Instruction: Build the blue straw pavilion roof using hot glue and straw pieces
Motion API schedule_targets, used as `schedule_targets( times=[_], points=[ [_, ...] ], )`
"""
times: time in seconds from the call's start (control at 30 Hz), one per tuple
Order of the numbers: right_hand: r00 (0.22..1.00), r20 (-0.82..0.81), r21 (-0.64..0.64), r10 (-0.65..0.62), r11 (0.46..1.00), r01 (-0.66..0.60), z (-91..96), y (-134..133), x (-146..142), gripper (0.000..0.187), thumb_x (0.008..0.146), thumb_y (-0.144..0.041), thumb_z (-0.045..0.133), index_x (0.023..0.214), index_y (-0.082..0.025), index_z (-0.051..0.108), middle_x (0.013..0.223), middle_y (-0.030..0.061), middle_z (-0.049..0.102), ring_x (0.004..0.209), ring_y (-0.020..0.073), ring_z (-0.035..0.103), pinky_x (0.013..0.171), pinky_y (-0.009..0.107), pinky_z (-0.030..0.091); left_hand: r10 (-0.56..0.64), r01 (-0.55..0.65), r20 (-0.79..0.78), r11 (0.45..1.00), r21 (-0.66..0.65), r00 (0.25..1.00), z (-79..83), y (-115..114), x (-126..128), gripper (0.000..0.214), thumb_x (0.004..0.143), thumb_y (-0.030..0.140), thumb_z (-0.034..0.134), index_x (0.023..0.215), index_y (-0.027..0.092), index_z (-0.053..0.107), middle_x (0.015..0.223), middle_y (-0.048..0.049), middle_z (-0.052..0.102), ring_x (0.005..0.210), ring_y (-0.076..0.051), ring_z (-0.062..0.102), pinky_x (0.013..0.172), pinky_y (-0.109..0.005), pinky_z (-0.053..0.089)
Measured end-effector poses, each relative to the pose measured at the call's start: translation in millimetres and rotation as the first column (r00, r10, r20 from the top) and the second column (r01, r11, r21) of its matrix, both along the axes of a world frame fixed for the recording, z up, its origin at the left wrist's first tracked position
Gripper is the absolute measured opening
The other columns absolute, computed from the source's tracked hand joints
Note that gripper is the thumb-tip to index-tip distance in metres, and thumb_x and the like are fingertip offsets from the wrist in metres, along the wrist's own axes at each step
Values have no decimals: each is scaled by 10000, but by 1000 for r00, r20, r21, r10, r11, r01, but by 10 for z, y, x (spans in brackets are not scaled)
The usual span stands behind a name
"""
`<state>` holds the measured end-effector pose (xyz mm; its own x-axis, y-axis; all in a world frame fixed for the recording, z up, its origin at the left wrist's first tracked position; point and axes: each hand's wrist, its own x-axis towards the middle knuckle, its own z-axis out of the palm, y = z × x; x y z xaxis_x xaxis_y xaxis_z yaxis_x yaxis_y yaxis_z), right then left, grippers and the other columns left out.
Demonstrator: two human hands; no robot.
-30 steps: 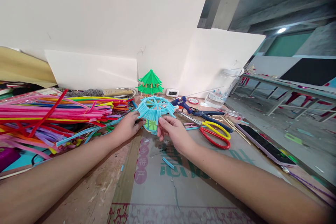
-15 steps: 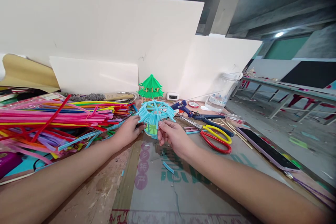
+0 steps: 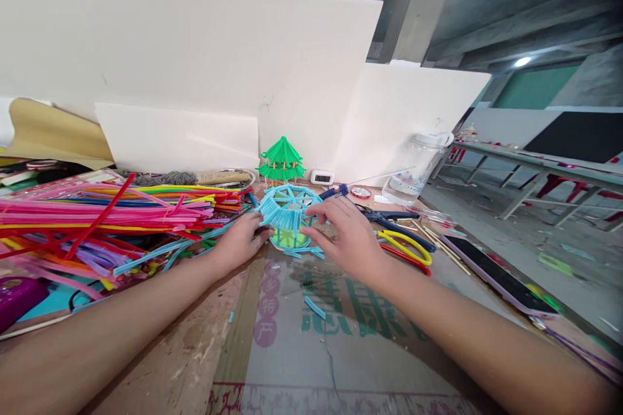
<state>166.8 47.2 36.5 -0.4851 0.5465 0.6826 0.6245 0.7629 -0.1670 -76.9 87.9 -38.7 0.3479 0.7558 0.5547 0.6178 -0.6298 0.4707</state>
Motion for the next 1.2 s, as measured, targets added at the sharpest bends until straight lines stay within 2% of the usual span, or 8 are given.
schedule_targets(
  times=[0.07,0.17,0.43,0.7,0.93,1.2],
  points=[
    [997,73,147,-6,989,-5,-6,39,25,366,883,-417,632,1168,-189,604,1104,116,635,1058,264,550,935,407,409,-1,1,-12,1000,2,1000,-1,0,-2,186,899,314,576,1014,206,676,1011,-85,668,1030,-256,612,959,-412,475],
    [992,124,185,-33,983,9,-47,87,37,434,872,-391,649,1245,-187,563,1239,134,582,1164,287,502,1006,440,379,2,-2,-12,1000,-4,1000,-1,-2,-1,190,902,305,573,1022,200,675,1015,-89,667,1035,-258,609,961,-410,472],
    [986,163,203,-25,979,-9,-94,109,26,383,875,-333,654,1217,-179,573,1215,125,590,1169,286,495,1003,461,369,16,-17,-17,1000,-6,1000,-14,10,6,197,904,300,575,1036,191,671,1039,-92,667,1003,-247,613,944,-389,470],
    [993,118,168,-14,986,-6,-115,125,11,360,866,-322,661,1191,-186,581,1188,118,603,1144,278,516,990,450,385,30,-30,-7,1000,-1,1000,-7,-5,14,182,908,316,574,996,195,677,1008,-79,676,974,-235,623,914,-364,483],
    [994,109,182,8,983,-27,-112,134,0,312,869,-286,656,1153,-175,589,1164,111,605,1133,266,514,994,441,384,26,-26,-24,1000,7,999,-32,14,7,195,912,297,564,1036,187,666,1019,-87,671,992,-239,614,919,-373,481],
    [993,118,188,-5,982,-17,-122,127,-17,409,827,-319,710,1176,-166,562,1183,113,600,1145,274,503,1006,447,369,25,-24,-34,1000,20,999,-22,8,14,194,910,287,566,1041,190,670,1055,-91,671,1022,-246,613,940,-383,476]
  ],
)
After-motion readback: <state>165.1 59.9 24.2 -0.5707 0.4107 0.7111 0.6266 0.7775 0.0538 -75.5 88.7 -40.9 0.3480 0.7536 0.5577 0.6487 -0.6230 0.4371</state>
